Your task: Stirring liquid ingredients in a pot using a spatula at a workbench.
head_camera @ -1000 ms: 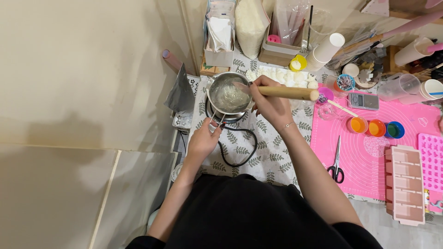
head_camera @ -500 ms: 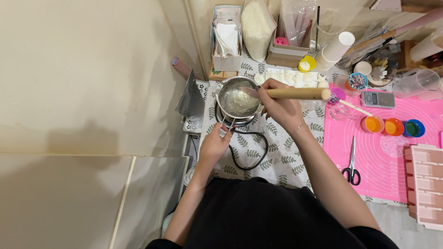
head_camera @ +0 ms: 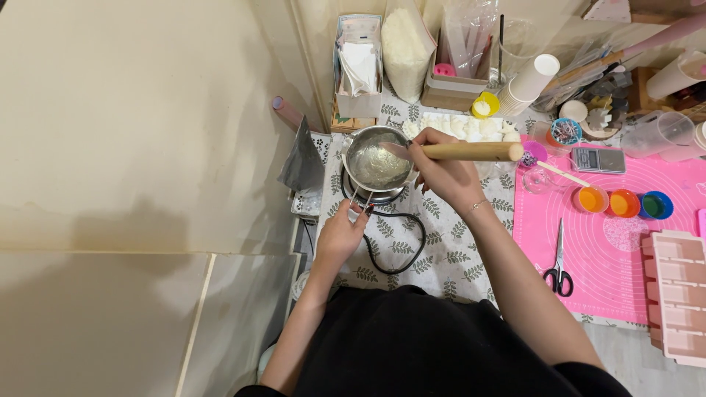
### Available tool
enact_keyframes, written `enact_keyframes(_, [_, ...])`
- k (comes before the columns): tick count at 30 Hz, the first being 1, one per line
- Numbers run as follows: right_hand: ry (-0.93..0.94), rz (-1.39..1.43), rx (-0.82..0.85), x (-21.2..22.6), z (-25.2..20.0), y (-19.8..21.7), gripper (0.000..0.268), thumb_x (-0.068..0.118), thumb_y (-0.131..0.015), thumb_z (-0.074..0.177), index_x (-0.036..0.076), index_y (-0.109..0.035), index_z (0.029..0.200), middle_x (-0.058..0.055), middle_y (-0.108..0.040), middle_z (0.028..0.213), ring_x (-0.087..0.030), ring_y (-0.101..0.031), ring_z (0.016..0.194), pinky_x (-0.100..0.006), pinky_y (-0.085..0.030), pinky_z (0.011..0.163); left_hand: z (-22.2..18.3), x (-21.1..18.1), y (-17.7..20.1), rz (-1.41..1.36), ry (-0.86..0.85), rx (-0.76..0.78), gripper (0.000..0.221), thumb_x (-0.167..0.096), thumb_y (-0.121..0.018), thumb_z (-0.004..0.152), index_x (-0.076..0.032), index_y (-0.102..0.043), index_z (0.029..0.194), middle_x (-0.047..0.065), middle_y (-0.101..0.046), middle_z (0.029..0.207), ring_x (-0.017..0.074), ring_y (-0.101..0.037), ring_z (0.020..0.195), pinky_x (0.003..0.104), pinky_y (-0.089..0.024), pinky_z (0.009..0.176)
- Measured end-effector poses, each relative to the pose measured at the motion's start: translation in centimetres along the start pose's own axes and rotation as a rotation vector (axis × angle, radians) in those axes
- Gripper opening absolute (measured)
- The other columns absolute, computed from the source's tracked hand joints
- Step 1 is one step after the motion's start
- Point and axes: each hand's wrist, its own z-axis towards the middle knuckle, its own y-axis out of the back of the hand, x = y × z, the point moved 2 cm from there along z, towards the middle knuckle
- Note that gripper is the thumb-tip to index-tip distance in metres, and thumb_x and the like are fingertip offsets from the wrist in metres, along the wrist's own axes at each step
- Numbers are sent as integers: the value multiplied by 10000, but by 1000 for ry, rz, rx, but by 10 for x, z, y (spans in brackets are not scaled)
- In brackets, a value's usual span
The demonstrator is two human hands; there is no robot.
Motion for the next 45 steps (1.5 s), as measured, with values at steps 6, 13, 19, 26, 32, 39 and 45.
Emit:
enact_keyframes(6, [-14, 48, 9, -1, 0, 1, 213, 225, -624, 964, 26, -647, 891, -38, -648, 632, -105, -648, 491, -275, -523, 434, -3, -3, 2, -5, 3, -4, 306, -394, -645, 914, -175, -591, 1122, 161, -728, 753, 373, -723, 793, 475, -530, 739])
enact_keyframes(13, [-19, 16, 33, 1, 2, 3, 217, 223, -623, 967, 23, -640, 884, -45, -647, 626, -115, -634, 472, -279, -510, 429, -5, -8, 5, -6, 17, 6, 313, -389, -646, 913, -176, -592, 1136, 173, -719, 728, 375, -720, 751, 482, -525, 718])
enact_keyframes(19, [-34, 39, 36, 0, 3, 3, 216, 221, -619, 971, 26, -626, 880, -36, -631, 619, -108, -625, 468, -276, -508, 423, -9, -14, 10, 3, 40, 23, 309, -379, -644, 919, -161, -592, 1131, 172, -714, 718, 361, -718, 717, 477, -518, 711])
enact_keyframes(26, [2, 52, 45, -6, 5, 3, 221, 219, -613, 975, 24, -619, 872, -32, -628, 620, -102, -614, 464, -272, -499, 423, -3, -6, 6, 3, 28, 17, 309, -377, -654, 902, -167, -610, 1124, 145, -709, 702, 341, -723, 742, 463, -523, 722])
enact_keyframes(32, [-4, 60, 52, -6, 6, 3, 225, 225, -611, 978, 24, -617, 876, -28, -623, 621, -99, -610, 470, -272, -502, 424, -8, -13, 10, -12, 40, 31, 304, -371, -650, 906, -164, -611, 1126, 138, -710, 693, 331, -725, 737, 452, -525, 727])
enact_keyframes(39, [-24, 64, 46, -3, 6, 2, 209, 223, -607, 972, 31, -619, 891, -32, -618, 612, -101, -608, 470, -274, -502, 424, -3, -8, 7, -43, 22, 31, 305, -357, -661, 903, -145, -613, 1118, 123, -702, 703, 310, -723, 716, 440, -525, 710])
enact_keyframes(45, [-13, 50, 51, -5, 7, 1, 216, 228, -612, 978, 30, -621, 891, -31, -618, 624, -96, -606, 486, -269, -500, 430, -5, -11, 10, -40, 42, 48, 301, -360, -655, 909, -155, -620, 1125, 126, -707, 712, 309, -727, 728, 436, -526, 723])
